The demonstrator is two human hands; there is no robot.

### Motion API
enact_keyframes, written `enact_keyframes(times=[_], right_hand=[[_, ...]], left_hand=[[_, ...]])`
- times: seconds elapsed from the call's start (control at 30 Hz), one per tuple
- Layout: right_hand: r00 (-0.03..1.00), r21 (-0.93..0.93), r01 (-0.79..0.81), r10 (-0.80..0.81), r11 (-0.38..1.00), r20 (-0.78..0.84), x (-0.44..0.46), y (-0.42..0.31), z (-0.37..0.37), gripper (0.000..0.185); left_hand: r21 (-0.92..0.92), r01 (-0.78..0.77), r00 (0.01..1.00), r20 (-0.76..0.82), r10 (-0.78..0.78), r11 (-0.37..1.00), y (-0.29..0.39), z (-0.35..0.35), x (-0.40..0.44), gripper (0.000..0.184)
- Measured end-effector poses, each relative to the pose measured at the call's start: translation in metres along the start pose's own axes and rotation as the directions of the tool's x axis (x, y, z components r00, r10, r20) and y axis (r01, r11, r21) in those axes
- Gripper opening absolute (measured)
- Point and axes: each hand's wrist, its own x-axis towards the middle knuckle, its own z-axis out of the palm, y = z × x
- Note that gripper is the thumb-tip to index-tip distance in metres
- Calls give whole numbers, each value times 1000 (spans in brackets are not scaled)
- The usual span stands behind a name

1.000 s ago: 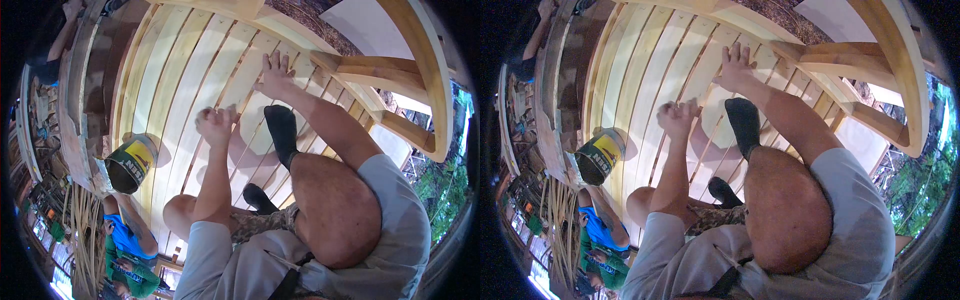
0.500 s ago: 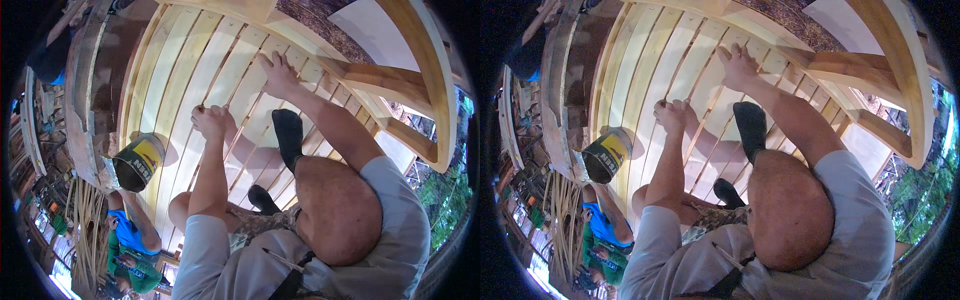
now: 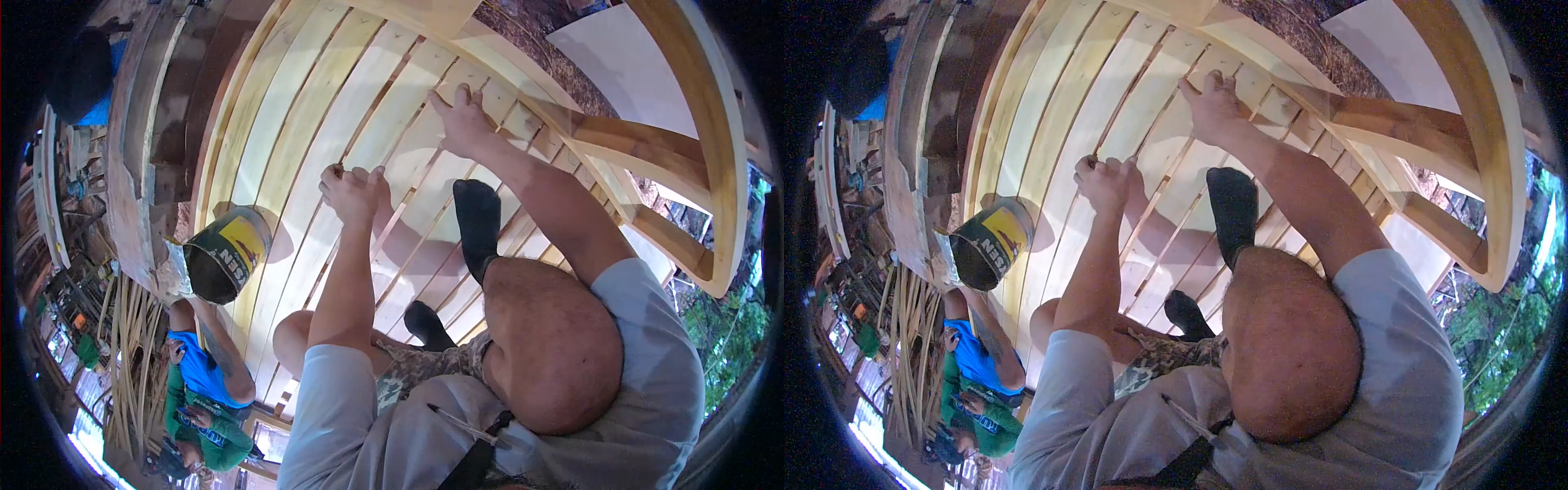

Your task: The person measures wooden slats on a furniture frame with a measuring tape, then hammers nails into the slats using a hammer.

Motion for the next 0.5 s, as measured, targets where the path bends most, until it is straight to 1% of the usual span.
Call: enact_keyframes(times=[0.03, 0.07, 0.1, 0.13, 0.17, 0.2, 0.23, 0.27, 0.33, 0.37, 0.43, 0.47, 0.5], right_hand=[[999, 26, -7, 6, 1000, 35, 0, 0, -4, 104], [999, 19, -7, 7, 1000, 34, 2, 0, -3, 104], [999, -68, 38, -36, 997, 28, 6, 3, 3, 105], [996, -156, 84, -80, 984, 29, 7, 3, 3, 107], [996, -170, 89, -85, 981, 29, 7, 4, 3, 107], [996, -139, 87, -84, 987, 29, 5, 4, 3, 107], [996, -106, 87, -85, 991, 29, 4, 3, 1, 106], [995, -119, 98, -95, 988, 29, 6, 2, 1, 106], [993, -139, 115, -109, 984, 50, 9, 3, 5, 106], [992, -147, 123, -117, 981, 50, 10, 6, 7, 106], [998, -25, 38, -37, 999, 54, 5, 4, 3, 107], [997, -34, 42, -40, 999, 60, 5, 3, 2, 107], [997, -41, 40, -37, 998, 64, 4, 3, 2, 107]], left_hand=[[-6, 2, 1000, -3, -2, 1000, 0, -2, 1, 67], [-68, 7, 1000, -21, -9, 998, -3, -5, 3, 68], [-131, 11, 999, -39, -16, 991, -6, -6, 6, 70], [-141, 16, 999, -39, -21, 990, -15, 4, 12, 70], [-112, -40, 972, -236, 12, 993, -23, 15, 24, 61], [-70, -84, 905, -423, 47, 994, -26, 18, 33, 55], [-112, -60, 926, -377, 13, 992, -31, 20, 38, 53], [-121, -48, 924, -383, -2, 992, -33, 23, 38, 53], [-104, -84, 911, -411, 34, 991, -34, 21, 40, 51], [-108, -75, 909, -416, 23, 991, -36, 21, 41, 51], [-114, -55, 923, -385, 7, 992, -34, 17, 40, 49], [-120, -46, 924, -382, -4, 992, -33, 15, 40, 49], [-67, -42, 920, -392, 12, 997, -34, 16, 40, 57]])
